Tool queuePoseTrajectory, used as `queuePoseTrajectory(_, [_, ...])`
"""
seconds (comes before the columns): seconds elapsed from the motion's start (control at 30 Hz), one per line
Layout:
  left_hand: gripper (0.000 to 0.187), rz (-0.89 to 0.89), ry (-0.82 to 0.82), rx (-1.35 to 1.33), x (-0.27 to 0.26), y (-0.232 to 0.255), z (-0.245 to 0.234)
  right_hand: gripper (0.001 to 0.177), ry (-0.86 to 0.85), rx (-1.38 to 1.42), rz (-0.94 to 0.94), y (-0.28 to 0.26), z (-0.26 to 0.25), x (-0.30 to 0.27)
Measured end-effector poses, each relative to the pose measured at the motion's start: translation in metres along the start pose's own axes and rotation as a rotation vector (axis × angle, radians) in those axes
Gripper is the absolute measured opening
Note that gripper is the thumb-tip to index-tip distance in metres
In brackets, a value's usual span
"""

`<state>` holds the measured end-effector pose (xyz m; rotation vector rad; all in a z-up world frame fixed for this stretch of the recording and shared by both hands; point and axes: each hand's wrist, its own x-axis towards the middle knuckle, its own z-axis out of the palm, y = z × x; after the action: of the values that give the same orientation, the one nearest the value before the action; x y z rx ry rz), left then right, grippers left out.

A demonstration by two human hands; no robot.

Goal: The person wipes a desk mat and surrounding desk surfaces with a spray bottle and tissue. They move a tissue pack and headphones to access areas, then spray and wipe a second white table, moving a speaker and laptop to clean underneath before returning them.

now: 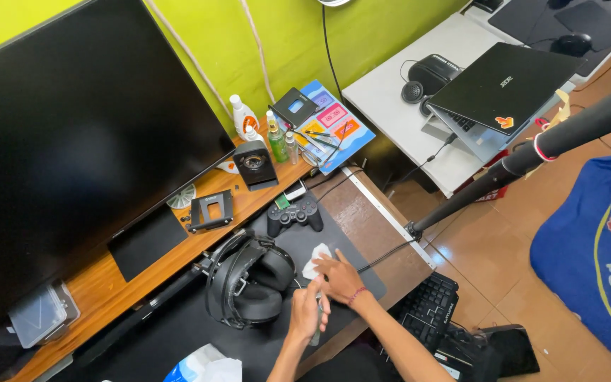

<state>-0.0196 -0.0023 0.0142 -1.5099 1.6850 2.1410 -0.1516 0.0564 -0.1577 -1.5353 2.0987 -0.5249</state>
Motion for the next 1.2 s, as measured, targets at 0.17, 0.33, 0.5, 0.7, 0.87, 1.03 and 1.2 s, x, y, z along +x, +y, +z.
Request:
queuePoseTrajectory(0.17, [0.067, 0.024, -0.019, -0.061, 0.012, -0.021, -0.001, 0.042, 0.243, -0.047, 0.170, 0.008, 0.003, 0.015])
queuePoseTrajectory(0.33, [0.068, 0.059, -0.037, -0.045, 0.009, -0.023, 0.001, 0.047, 0.090, -0.127, -0.017, 0.023, 0.055, 0.035])
queuePoseTrajectory(0.5, [0.067, 0.045, -0.019, -0.081, 0.002, -0.019, -0.006, 0.046, 0.033, -0.108, 0.010, -0.004, 0.014, 0.043])
queuePoseTrajectory(0.7, [0.068, 0.046, 0.004, -0.130, 0.004, -0.026, -0.009, 0.066, 0.048, -0.174, -0.177, 0.000, 0.040, 0.114])
queuePoseTrajectory(0.87, [0.067, 0.052, 0.000, -0.105, 0.000, -0.018, -0.010, 0.069, 0.002, -0.179, -0.203, 0.012, 0.035, 0.094])
queuePoseTrajectory(1.03, [0.070, 0.031, -0.035, -0.056, 0.007, -0.023, -0.001, 0.051, -0.003, -0.197, -0.066, 0.038, 0.002, 0.029])
queuePoseTrajectory(1.2, [0.068, 0.010, -0.079, 0.009, 0.006, -0.024, 0.013, 0.042, 0.198, -0.098, 0.202, 0.049, -0.004, -0.008])
